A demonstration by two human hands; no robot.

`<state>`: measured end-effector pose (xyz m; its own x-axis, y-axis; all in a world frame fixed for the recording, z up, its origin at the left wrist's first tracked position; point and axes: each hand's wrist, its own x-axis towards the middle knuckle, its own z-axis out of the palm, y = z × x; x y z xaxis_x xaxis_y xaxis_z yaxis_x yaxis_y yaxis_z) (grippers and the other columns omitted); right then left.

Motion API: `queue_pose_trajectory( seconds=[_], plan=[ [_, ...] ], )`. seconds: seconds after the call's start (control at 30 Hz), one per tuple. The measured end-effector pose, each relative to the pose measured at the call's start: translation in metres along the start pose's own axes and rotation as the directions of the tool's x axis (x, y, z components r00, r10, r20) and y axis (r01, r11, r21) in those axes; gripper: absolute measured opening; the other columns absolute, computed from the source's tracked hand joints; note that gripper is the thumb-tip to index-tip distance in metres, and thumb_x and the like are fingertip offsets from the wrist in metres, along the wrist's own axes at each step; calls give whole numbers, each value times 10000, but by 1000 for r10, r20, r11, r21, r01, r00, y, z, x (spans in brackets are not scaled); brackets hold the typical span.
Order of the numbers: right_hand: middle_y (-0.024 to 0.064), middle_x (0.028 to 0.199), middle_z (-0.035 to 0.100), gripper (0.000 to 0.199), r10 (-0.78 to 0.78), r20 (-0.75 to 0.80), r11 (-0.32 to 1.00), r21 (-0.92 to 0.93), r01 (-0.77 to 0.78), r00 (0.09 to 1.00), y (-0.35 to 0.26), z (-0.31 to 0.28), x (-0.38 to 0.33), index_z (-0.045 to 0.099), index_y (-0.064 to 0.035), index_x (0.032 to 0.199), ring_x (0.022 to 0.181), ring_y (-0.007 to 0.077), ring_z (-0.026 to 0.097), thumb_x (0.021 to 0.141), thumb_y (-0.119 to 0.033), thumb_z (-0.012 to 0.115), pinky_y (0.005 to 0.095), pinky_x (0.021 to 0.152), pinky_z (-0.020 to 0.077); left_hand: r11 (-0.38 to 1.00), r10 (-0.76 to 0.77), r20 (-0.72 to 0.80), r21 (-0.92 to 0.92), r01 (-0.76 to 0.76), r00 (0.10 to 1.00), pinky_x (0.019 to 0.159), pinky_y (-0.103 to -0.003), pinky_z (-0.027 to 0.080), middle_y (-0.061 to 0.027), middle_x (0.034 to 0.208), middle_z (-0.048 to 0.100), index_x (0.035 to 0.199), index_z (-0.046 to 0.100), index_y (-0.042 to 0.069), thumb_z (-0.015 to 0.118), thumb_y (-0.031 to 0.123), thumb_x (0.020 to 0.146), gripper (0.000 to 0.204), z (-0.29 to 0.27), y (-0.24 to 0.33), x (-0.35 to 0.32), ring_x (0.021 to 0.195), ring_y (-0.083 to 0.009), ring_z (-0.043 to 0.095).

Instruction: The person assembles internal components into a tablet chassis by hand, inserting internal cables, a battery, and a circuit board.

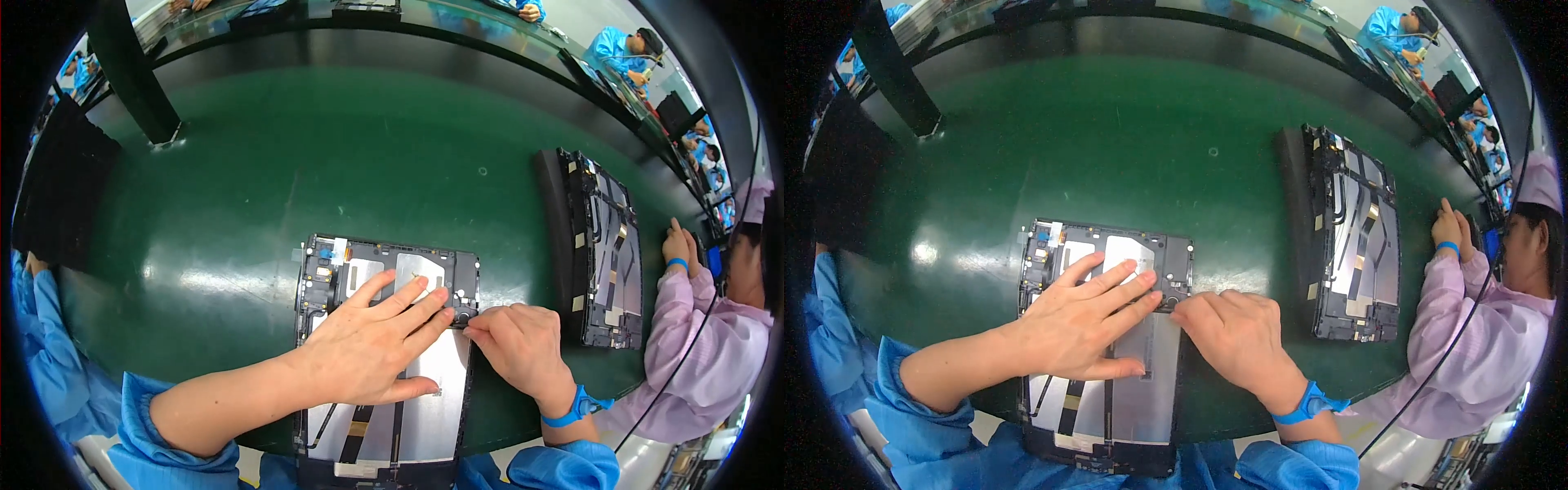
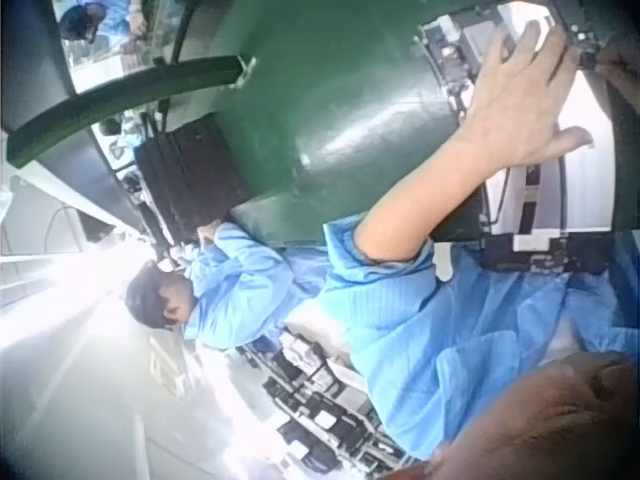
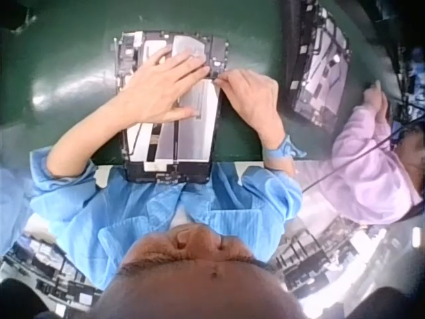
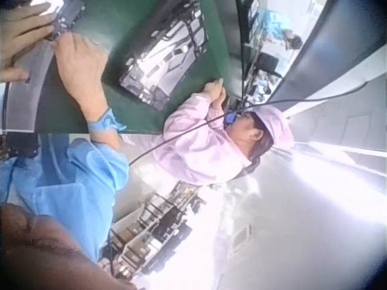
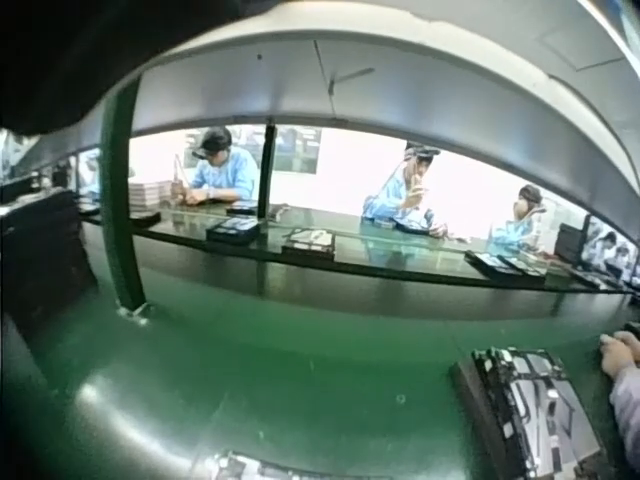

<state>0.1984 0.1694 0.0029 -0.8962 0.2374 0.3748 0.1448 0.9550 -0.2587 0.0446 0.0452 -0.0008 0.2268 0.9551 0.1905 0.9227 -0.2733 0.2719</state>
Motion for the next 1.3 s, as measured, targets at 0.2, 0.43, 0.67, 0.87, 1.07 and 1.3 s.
queue_pose_trajectory(
  seconds=[0.2, 0.43, 0.67, 0.87, 1.07, 1.3],
  plan=[
    [-17, 555, 499, 128, -54, -39, 998, -32, 53, 998, 1, 2, 0, 497, -114, 624, 446, 128, 452, 624, -165, 614, 253, 385, 349, 1000, -5, -8, 0, 5, 1000, 897, -425, 253, -121, 1141, 423, 1080, 457, 27, 490, 503, 687, 619, 0, 1, 0, 1063, -261, 387],
    [-13, 533, 476, 116, -72, -41, 996, -62, 70, 997, -3, 0, -1, 505, -109, 636, 448, 125, 442, 625, -162, 608, 250, 371, 345, 1000, -6, -5, -8, 6, 1000, 895, -427, 254, -128, 1137, 424, 1080, 455, 25, 502, 499, 679, 623, 0, 2, 0, 1062, -268, 388],
    [19, 521, 495, 82, 119, 186, 977, -199, -81, 975, -19, -14, 12, 509, -89, 699, 442, 140, 504, 655, -143, 551, 259, 350, 368, 1000, -8, 12, 0, 8, 1000, 898, -433, 245, -135, 1142, 416, 1077, 455, 19, 516, 500, 667, 636, 2, 3, 4, 1071, -279, 377],
    [43, 514, 463, 96, 67, 262, 910, -412, 49, 963, -42, -21, 33, 453, -74, 634, 444, 194, 492, 609, -95, 543, 286, 370, 360, 998, -26, 21, 54, 25, 999, 894, -482, 227, -128, 1138, 417, 1070, 456, 7, 463, 461, 711, 579, -5, 4, 2, 1080, -256, 357],
    [33, 525, 478, 123, -42, 64, 978, -200, 54, 997, -7, -11, 8, 473, -81, 634, 468, 181, 498, 624, -126, 587, 285, 393, 374, 996, -32, -33, 86, 35, 999, 900, -484, 213, -121, 1153, 406, 1092, 444, 23, 457, 492, 704, 609, 5, 4, 1, 1081, -254, 366],
    [15, 526, 484, 141, -41, -5, 992, -118, 40, 999, -8, -10, 13, 484, -95, 615, 472, 173, 490, 608, -147, 615, 284, 399, 367, 996, -38, -45, 73, 41, 998, 908, -473, 209, -118, 1160, 405, 1101, 440, 35, 465, 502, 700, 617, 4, 4, -5, 1086, -241, 373]
  ],
)
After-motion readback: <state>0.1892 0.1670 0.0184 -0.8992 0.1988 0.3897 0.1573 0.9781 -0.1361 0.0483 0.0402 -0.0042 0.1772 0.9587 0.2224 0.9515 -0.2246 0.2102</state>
